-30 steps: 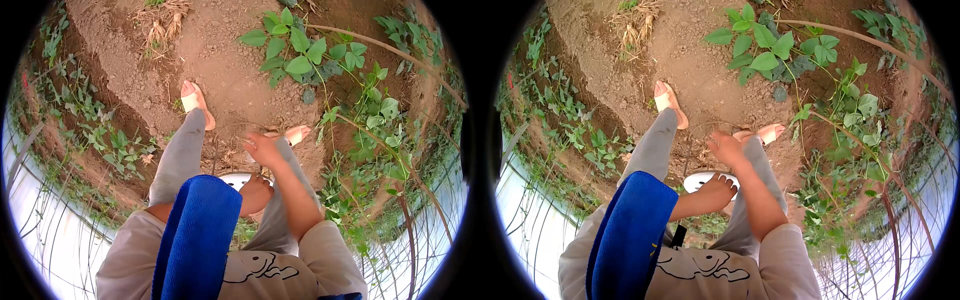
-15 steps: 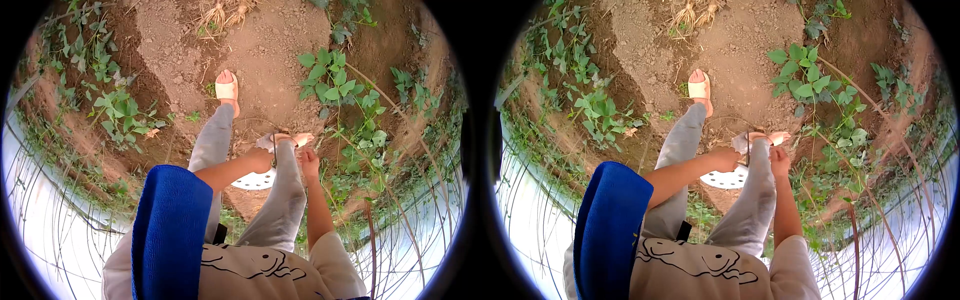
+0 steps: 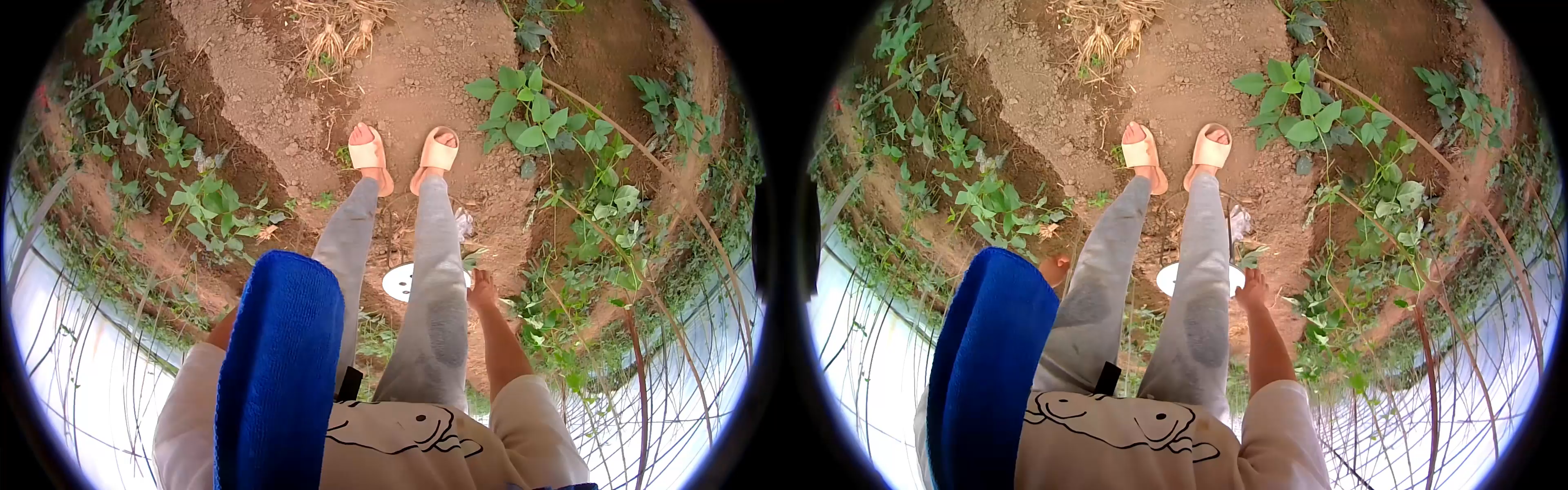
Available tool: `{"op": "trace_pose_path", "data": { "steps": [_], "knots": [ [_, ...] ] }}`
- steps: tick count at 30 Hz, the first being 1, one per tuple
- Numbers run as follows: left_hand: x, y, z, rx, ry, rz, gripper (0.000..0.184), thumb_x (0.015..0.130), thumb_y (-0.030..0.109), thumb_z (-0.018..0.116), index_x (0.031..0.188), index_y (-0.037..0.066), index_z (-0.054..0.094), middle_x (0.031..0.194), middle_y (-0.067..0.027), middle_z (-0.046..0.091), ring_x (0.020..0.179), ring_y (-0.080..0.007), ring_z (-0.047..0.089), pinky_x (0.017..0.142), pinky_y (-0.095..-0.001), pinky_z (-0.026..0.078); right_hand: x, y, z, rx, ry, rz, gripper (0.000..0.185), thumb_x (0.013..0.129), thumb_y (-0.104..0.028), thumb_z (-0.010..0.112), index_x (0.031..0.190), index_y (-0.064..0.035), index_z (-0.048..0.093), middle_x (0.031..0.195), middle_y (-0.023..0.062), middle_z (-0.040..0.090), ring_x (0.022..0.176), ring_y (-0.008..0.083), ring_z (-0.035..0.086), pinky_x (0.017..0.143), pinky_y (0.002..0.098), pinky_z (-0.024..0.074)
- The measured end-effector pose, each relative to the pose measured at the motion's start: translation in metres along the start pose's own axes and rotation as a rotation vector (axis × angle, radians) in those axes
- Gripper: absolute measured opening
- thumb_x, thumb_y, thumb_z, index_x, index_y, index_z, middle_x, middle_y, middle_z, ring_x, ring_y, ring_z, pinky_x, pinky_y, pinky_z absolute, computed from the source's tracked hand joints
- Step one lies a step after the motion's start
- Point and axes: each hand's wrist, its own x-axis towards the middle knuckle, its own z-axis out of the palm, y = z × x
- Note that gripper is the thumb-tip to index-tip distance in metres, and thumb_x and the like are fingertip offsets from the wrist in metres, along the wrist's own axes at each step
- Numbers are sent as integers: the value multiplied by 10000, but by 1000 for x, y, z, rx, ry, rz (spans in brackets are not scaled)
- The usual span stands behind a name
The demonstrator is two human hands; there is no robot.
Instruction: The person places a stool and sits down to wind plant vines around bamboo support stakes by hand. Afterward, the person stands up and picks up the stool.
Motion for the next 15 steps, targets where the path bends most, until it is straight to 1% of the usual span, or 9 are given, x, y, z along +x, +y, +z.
{"op": "trace_pose_path", "data": {
  "steps": [3, 5, 8, 9, 10, 11, 12, 14, 15],
  "knots": [
    [3, -1, 8, 52, 125, 53, 19, 751, 48, 403, 748, 31, 412, 668, -120, 468, 652, -246, 500, 579, -334, 421, 27, -38, -3, -160, -86, -256, 609, 670, -214, 585, 1204, -97, 316, 1198, 96, 353, 1144, 231, 299, 934, 396, 254],
    [-1, -12, 34, 116, 167, 55, 32, 760, 47, 394, 734, 35, 407, 650, -116, 460, 639, -249, 496, 580, -335, 420, 45, -46, 8, -295, -138, -367, 545, 673, -215, 572, 1161, -101, 357, 1164, 98, 398, 1126, 228, 335, 936, 401, 246],
    [-9, -18, 82, 175, 289, 40, 57, 771, 46, 384, 716, 39, 399, 630, -111, 450, 630, -253, 494, 575, -336, 418, 64, -51, 27, -320, -280, -341, 444, 699, -181, 514, 1121, -102, 397, 1164, 85, 423, 1118, 217, 366, 923, 402, 264],
    [-2, -8, 68, 180, 290, 56, 57, 771, 46, 384, 716, 39, 399, 630, -111, 450, 630, -253, 494, 575, -336, 418, 71, -53, 29, -329, -320, -331, 414, 708, -169, 494, 1107, -103, 410, 1163, 81, 432, 1115, 213, 376, 918, 403, 270],
    [-7, -9, 38, 153, 207, 75, 49, 777, 76, 391, 754, 41, 416, 660, -105, 468, 644, -241, 502, 586, -329, 421, 73, -58, 28, -315, -375, -275, 363, 715, -155, 480, 1072, -106, 439, 1124, 82, 466, 1086, 215, 410, 909, 396, 289],
    [-33, -31, -13, 97, 21, 91, 74, 782, 106, 397, 791, 43, 433, 690, -99, 487, 658, -229, 511, 598, -322, 425, 73, -62, 23, -300, -403, -254, 358, 718, -165, 480, 1068, -102, 445, 1118, 86, 470, 1078, 218, 417, 902, 392, 298],
    [-63, -57, -84, 54, -281, 73, 111, 787, 137, 404, 828, 45, 451, 720, -92, 505, 672, -217, 519, 609, -315, 428, 72, -64, 22, -281, -415, -249, 353, 720, -174, 481, 1064, -98, 451, 1113, 89, 474, 1070, 221, 423, 894, 389, 307],
    [-140, -155, -204, 102, -993, -52, 195, 797, 197, 416, 903, 49, 485, 781, -80, 543, 699, -193, 536, 631, -301, 434, 64, -66, 24, -238, -435, -255, 347, 726, -194, 482, 1056, -90, 464, 1103, 96, 482, 1054, 228, 437, 880, 381, 325],
    [-158, -187, -240, 121, -1200, -126, 238, 802, 228, 423, 940, 51, 502, 811, -74, 561, 713, -180, 545, 642, -294, 437, 58, -66, 27, -217, -445, -264, 344, 729, -203, 482, 1052, -86, 471, 1098, 100, 486, 1046, 231, 444, 873, 378, 334]
  ]
}}
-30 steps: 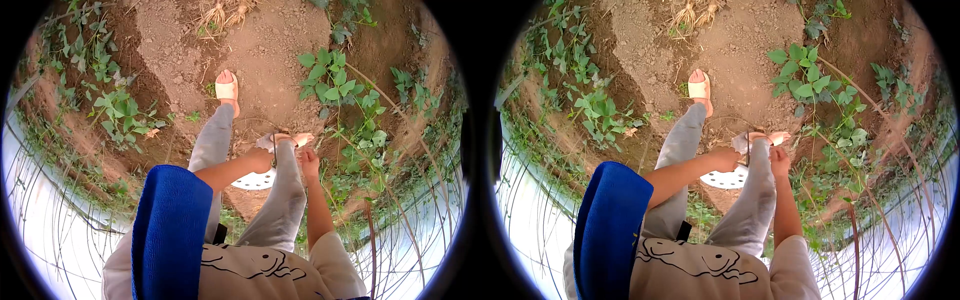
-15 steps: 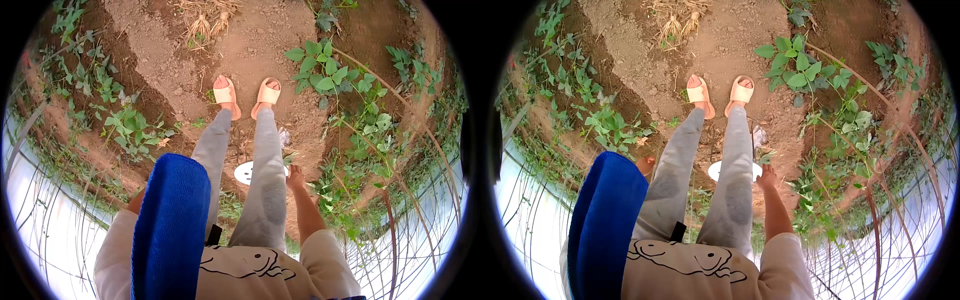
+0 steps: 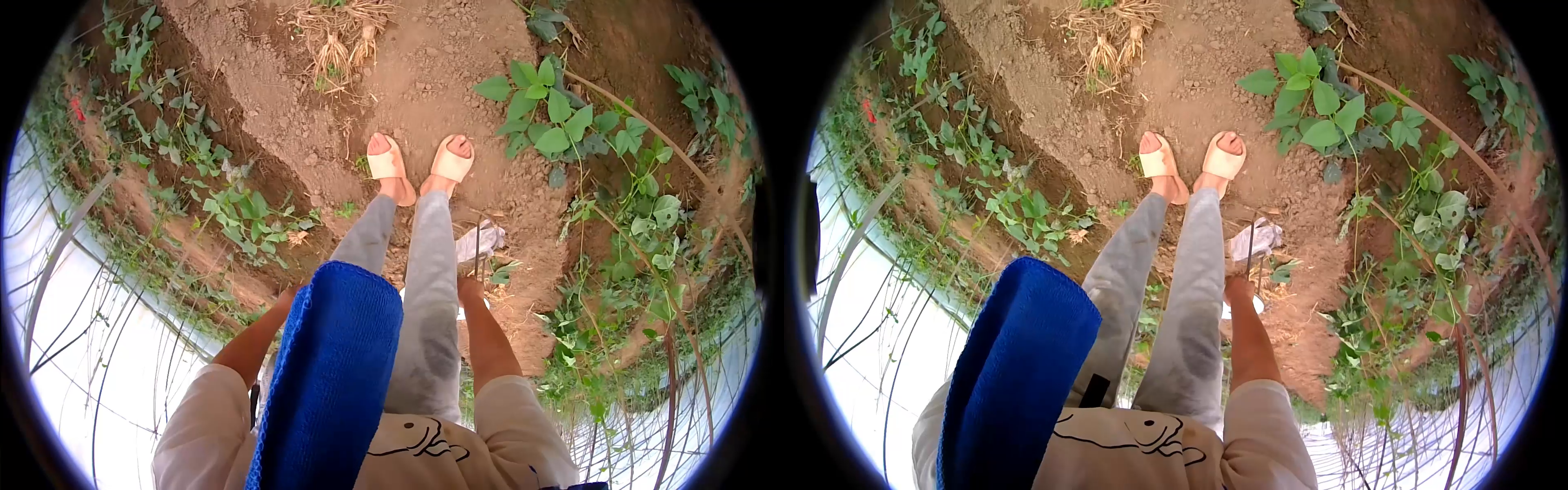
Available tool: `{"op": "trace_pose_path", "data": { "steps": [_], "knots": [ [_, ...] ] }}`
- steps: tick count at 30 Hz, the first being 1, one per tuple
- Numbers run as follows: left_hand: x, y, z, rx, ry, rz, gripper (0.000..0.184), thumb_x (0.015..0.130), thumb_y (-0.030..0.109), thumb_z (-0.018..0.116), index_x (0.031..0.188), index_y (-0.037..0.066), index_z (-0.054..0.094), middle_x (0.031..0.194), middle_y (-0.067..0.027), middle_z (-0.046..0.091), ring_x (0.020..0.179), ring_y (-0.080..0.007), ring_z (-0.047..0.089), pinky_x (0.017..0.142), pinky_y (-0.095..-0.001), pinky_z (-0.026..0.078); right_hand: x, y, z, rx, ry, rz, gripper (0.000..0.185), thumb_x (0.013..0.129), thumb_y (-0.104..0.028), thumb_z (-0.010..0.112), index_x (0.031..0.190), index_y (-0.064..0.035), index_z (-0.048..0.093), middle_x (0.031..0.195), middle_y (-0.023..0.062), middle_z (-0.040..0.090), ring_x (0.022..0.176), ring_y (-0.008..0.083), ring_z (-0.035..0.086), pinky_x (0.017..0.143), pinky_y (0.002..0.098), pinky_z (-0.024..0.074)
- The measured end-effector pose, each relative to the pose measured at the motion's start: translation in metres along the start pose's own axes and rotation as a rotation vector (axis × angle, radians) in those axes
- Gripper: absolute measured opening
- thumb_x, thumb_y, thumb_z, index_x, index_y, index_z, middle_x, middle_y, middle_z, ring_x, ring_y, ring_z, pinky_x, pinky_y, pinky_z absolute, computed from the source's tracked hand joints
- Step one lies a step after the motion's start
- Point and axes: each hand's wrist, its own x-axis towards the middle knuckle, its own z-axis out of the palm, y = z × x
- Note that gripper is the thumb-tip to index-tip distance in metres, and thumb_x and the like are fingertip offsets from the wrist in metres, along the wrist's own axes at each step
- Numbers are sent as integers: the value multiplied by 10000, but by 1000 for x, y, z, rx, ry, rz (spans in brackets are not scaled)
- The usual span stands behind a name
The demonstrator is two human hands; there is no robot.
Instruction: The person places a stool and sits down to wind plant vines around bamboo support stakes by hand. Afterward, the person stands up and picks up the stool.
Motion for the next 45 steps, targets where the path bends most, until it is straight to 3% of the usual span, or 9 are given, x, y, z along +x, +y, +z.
{"op": "trace_pose_path", "data": {
  "steps": [10, 18, 23, 25, 28, 34, 39, 42, 45],
  "knots": [
    [2, 75, -104, -805, 136, -218, 186, 794, 180, 485, 901, 44, 551, 767, -39, 587, 688, -112, 544, 601, -246, 439, -23, 17, 11, 196, 20, -31, 364, 758, -301, 488, 1013, -45, 534, 1048, 135, 524, 967, 264, 511, 801, 340, 425],
    [111, 164, -236, -1086, 376, -87, 180, 787, 197, 486, 900, 66, 534, 766, -31, 567, 644, -120, 534, 567, -220, 426, -2, 44, -11, 334, 90, -11, 462, 656, -364, 620, 1008, -79, 529, 1020, 135, 536, 969, 271, 502, 786, 360, 421],
    [194, 187, -281, -671, 533, -113, 305, 753, 255, 532, 997, 73, 503, 898, -63, 558, 784, -169, 538, 652, -303, 444, 1, 47, -12, 333, 133, -81, 402, 626, -336, 650, 910, -67, 553, 923, 136, 551, 879, 278, 522, 753, 365, 424],
    [218, 198, -284, -130, 781, 21, 408, 751, 269, 504, 1111, 87, 451, 1131, -97, 448, 1062, -211, 413, 856, -359, 361, 6, 48, -14, 365, 93, -80, 386, 621, -331, 652, 883, -63, 556, 914, 137, 551, 874, 281, 522, 750, 364, 424],
    [249, 220, -290, 501, 660, 163, 463, 756, 240, 478, 1200, 154, 381, 1281, -77, 287, 1203, -264, 239, 979, -384, 219, 18, 51, -17, 325, 112, -113, 361, 607, -323, 644, 848, -69, 558, 795, 114, 589, 768, 246, 569, 681, 333, 451],
    [277, 213, -319, 1033, 618, 17, 499, 776, 264, 435, 1244, 153, 300, 1328, -57, 192, 1244, -251, 111, 999, -441, 92, 27, 54, -25, 414, -161, -76, 468, 595, -335, 676, 956, -75, 532, 838, 107, 589, 790, 243, 566, 701, 324, 448],
    [252, 139, -342, 923, 613, -343, 459, 777, 283, 441, 1200, 127, 352, 1300, -101, 230, 1241, -250, 112, 990, -446, 100, 27, 49, -27, 440, -187, -31, 448, 594, -282, 671, 964, -69, 535, 827, 99, 589, 757, 226, 572, 689, 307, 449],
    [252, 122, -344, 817, 741, -98, 430, 779, 286, 444, 1161, 95, 393, 1255, -123, 301, 1200, -268, 226, 975, -400, 196, 33, 50, -23, 445, -172, -53, 443, 578, -274, 692, 938, -59, 547, 770, 96, 591, 703, 204, 570, 637, 301, 451],
    [268, 150, -331, 287, 748, 145, 400, 782, 287, 430, 1113, 62, 432, 1162, -141, 419, 1050, -285, 426, 862, -375, 360, 32, 47, -29, 385, -201, -27, 459, 577, -267, 697, 952, -53, 540, 791, 98, 593, 716, 208, 569, 651, 299, 449]
  ]
}}
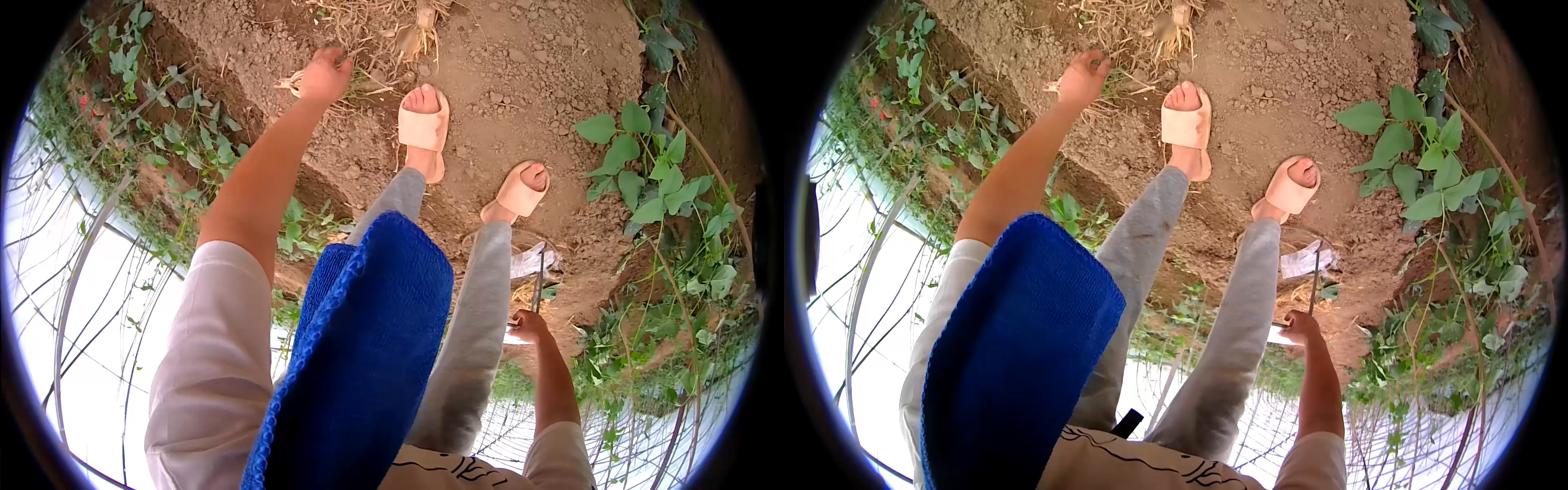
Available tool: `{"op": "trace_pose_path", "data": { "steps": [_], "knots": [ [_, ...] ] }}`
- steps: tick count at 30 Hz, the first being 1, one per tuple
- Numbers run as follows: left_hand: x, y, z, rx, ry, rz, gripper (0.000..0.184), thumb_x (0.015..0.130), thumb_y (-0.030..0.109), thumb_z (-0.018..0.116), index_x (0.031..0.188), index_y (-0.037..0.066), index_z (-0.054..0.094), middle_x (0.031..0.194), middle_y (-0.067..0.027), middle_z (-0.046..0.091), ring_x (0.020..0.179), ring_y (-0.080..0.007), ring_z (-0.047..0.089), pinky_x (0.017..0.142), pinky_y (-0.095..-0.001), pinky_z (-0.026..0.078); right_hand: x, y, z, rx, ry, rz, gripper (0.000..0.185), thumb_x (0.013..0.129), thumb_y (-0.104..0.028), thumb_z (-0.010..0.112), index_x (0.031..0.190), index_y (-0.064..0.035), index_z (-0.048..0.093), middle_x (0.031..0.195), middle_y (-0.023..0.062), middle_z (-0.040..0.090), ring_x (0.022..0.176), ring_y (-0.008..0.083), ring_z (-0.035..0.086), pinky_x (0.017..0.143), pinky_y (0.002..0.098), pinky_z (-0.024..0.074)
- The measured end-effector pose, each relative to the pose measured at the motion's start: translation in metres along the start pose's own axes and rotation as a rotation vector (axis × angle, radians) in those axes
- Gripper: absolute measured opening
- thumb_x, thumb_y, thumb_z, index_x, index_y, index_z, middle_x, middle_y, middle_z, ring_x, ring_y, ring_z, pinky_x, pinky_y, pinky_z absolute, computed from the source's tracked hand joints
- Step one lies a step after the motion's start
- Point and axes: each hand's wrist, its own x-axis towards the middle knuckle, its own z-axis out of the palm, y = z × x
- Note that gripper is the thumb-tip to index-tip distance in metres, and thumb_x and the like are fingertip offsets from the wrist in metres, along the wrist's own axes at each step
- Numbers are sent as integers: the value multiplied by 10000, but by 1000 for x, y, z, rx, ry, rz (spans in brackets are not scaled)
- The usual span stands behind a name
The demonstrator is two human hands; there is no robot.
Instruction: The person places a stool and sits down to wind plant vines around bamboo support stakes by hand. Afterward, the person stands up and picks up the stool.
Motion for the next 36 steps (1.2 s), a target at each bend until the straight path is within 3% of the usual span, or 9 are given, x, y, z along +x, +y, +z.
{"op": "trace_pose_path", "data": {
  "steps": [3, 7, 10, 14, 19, 23, 27, 33, 36],
  "knots": [
    [27, 4, 35, -309, -19, -114, 404, 782, 299, 436, 1092, 39, 434, 1017, -143, 518, 925, -296, 511, 799, -362, 411, 1, 1, 2, 31, -8, 34, 474, 575, -265, 703, 963, -51, 534, 803, 98, 595, 728, 213, 568, 663, 295, 446],
    [29, -8, 68, -244, -576, -372, 452, 822, 444, 350, 892, 35, 530, 797, -137, 568, 702, -226, 560, 627, -346, 452, 0, -4, -1, 45, -19, 50, 450, 569, -263, 681, 951, -70, 543, 797, 81, 599, 751, 216, 576, 681, 310, 452],
    [2, -7, 62, -660, -774, -813, 650, 802, 566, 230, 996, 11, 508, 785, -104, 573, 670, -156, 550, 554, -256, 399, 0, -5, -3, 58, -42, 53, 446, 572, -240, 689, 953, -62, 540, 804, 87, 597, 738, 214, 576, 672, 310, 451],
    [11, -4, 59, -872, -350, -846, 662, 781, 584, 300, 1168, 55, 392, 815, -79, 578, 803, -145, 520, 658, -295, 410, 1, -6, -3, 50, -51, 65, 451, 573, -225, 694, 959, -56, 535, 806, 95, 596, 725, 214, 575, 659, 311, 448],
    [31, 27, 46, -747, -487, -819, 517, 820, 434, 399, 1184, 67, 376, 777, -75, 558, 731, -134, 503, 619, -297, 416, 3, -8, -4, 40, -70, 76, 444, 573, -213, 688, 957, -53, 534, 789, 96, 598, 728, 218, 575, 656, 311, 448],
    [28, 15, 65, -957, -456, -809, 221, 869, 242, 359, 904, 42, 446, 612, -41, 455, 606, -110, 453, 516, -246, 395, 4, -10, -4, 28, -82, 97, 435, 580, -206, 674, 962, -52, 533, 798, 104, 601, 751, 224, 577, 676, 312, 444],
    [16, -2, 76, -1147, -406, -651, 250, 876, 225, 347, 672, 81, 362, 550, -27, 365, 552, -114, 406, 558, -268, 397, 10, -3, 1, 65, -87, 109, 548, 522, -303, 715, 956, -19, 539, 802, 124, 595, 730, 224, 575, 655, 297, 449],
    [-15, -9, 64, -1195, -320, -783, 276, 878, 254, 339, 659, 86, 362, 532, -17, 353, 561, -136, 422, 793, -349, 358, 8, -9, -3, 69, -118, 155, 567, 524, -307, 708, 969, -3, 535, 840, 134, 600, 763, 226, 578, 685, 290, 454],
    [-26, -25, 63, -1209, -263, -701, 228, 863, 217, 370, 771, 43, 486, 563, -44, 461, 582, -143, 482, 688, -307, 401, 15, -1, 4, 7, -114, 123, 578, 512, -309, 707, 972, -3, 536, 859, 136, 600, 785, 226, 579, 702, 289, 455]
  ]
}}
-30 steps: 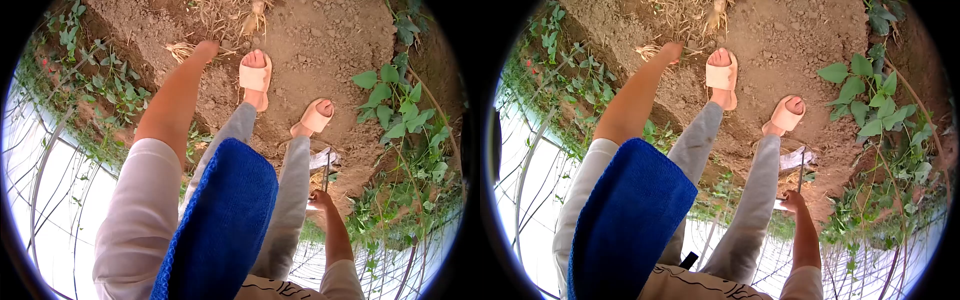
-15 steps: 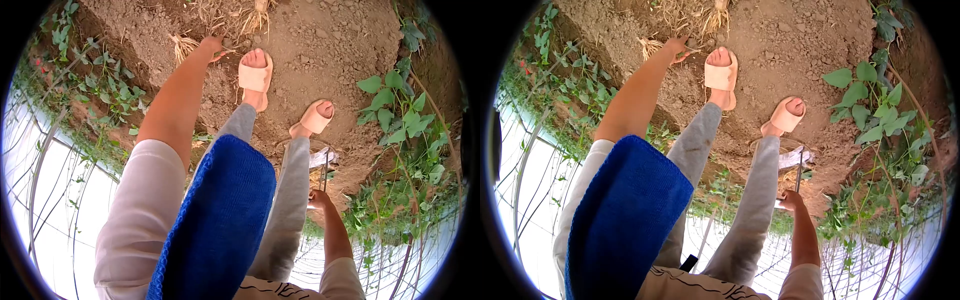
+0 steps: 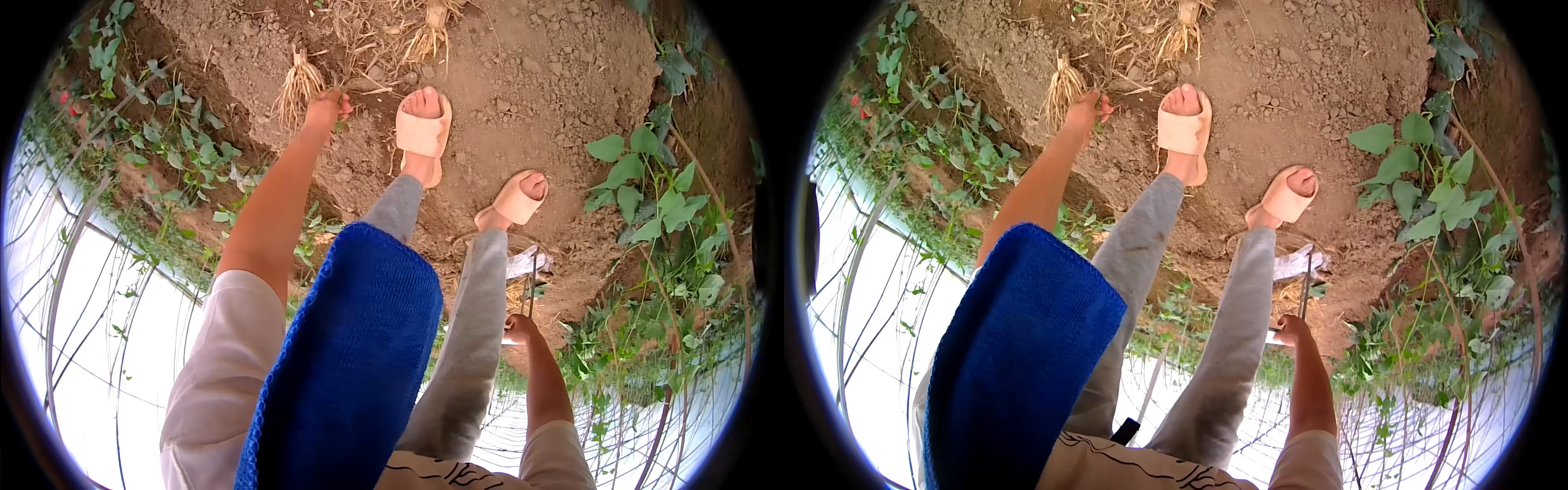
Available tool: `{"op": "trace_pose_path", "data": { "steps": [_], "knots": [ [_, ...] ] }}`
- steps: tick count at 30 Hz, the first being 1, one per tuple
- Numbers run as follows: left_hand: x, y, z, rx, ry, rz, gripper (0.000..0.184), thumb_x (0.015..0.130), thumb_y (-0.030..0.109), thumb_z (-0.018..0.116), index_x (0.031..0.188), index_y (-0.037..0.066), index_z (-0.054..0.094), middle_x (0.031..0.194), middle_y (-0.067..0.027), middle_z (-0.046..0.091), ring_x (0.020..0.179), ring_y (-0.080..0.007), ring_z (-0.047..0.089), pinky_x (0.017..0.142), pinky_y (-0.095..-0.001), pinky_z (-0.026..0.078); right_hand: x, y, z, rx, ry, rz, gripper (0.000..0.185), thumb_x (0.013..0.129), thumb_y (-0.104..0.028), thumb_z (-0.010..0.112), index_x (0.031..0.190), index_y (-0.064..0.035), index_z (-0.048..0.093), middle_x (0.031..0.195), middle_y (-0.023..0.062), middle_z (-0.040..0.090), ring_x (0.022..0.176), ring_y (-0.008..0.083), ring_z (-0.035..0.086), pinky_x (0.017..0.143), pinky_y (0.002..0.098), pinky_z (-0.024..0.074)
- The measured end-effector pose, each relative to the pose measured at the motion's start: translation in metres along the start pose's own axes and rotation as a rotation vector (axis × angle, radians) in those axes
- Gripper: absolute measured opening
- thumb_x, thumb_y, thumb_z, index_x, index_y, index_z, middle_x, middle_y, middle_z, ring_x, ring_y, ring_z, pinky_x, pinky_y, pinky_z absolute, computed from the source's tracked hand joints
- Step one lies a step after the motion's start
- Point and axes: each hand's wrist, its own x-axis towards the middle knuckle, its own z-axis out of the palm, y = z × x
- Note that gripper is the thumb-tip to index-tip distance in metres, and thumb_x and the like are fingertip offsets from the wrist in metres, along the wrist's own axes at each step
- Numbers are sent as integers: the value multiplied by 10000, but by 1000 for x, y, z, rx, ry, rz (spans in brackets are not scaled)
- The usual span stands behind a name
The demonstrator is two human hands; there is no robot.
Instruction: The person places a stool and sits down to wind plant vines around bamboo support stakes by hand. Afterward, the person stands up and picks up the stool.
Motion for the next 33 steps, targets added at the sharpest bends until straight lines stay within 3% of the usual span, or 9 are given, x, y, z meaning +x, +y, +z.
{"op": "trace_pose_path", "data": {
  "steps": [2, 5, 7, 11, 14, 16, 20, 26, 33],
  "knots": [
    [-8, 11, -4, 31, 27, 53, 206, 849, 187, 392, 812, 25, 514, 572, -69, 508, 556, -137, 496, 583, -279, 419, 6, 8, 6, -20, 11, -15, 577, 505, -306, 706, 970, -9, 539, 862, 133, 601, 794, 226, 578, 708, 288, 455],
    [-25, 40, -9, 838, 32, 848, 288, 790, 262, 499, 982, 49, 531, 939, -102, 555, 824, -240, 550, 750, -332, 429, 8, 7, 3, -44, 2, -11, 566, 487, -279, 705, 966, -23, 545, 872, 127, 601, 814, 218, 577, 722, 283, 453],
    [-52, 79, 9, 989, -198, 1161, 406, 779, 296, 500, 1129, 96, 450, 1152, -94, 442, 1042, -271, 440, 864, -358, 371, 10, 10, 5, -56, 7, -11, 565, 477, -263, 710, 965, -29, 547, 874, 123, 601, 814, 217, 576, 719, 283, 453],
    [-38, 124, 47, 1018, -242, 1247, 473, 789, 304, 473, 1197, 92, 363, 1230, -91, 368, 1132, -269, 346, 921, -355, 319, 13, 9, 5, -13, -56, 49, 517, 513, -208, 677, 995, -80, 543, 960, 127, 571, 925, 250, 531, 788, 313, 424],
    [12, 159, 72, 1113, 64, 1470, 478, 812, 328, 407, 1210, 74, 333, 1245, -105, 352, 1131, -292, 345, 929, -356, 309, 17, 10, 7, -61, -52, 32, 517, 496, -192, 672, 985, -72, 555, 960, 136, 569, 926, 254, 531, 793, 310, 422],
    [37, 178, 86, 1284, 363, 1510, 372, 828, 279, 411, 1146, 87, 423, 1120, -129, 457, 1090, -180, 378, 942, -315, 276, 13, 3, 1, -71, -48, 18, 520, 483, -189, 674, 976, -68, 561, 963, 138, 567, 925, 257, 531, 790, 309, 424],
    [42, 190, 73, 1277, 473, 735, 432, 835, 326, 301, 1118, 21, 418, 1172, -164, 417, 1088, -306, 390, 893, -348, 347, 10, 1, -5, -19, -100, 14, 525, 455, -190, 684, 953, -62, 575, 962, 139, 567, 914, 264, 534, 776, 311, 433],
    [33, 211, 36, 1213, 217, 462, 592, 717, 511, 511, 962, -28, 515, 862, -193, 573, 829, -280, 566, 715, -356, 465, 6, -3, -7, -31, -77, 32, 494, 459, -189, 686, 929, -71, 589, 946, 134, 574, 886, 263, 546, 765, 309, 438],
    [75, 197, 12, 1203, 462, 430, 373, 727, 381, 547, 841, 29, 600, 796, -131, 605, 780, -244, 580, 705, -313, 455, 17, 2, -3, -62, -145, 72, 556, 459, -201, 711, 981, -73, 570, 1000, 148, 550, 927, 272, 525, 790, 314, 424]
  ]
}}
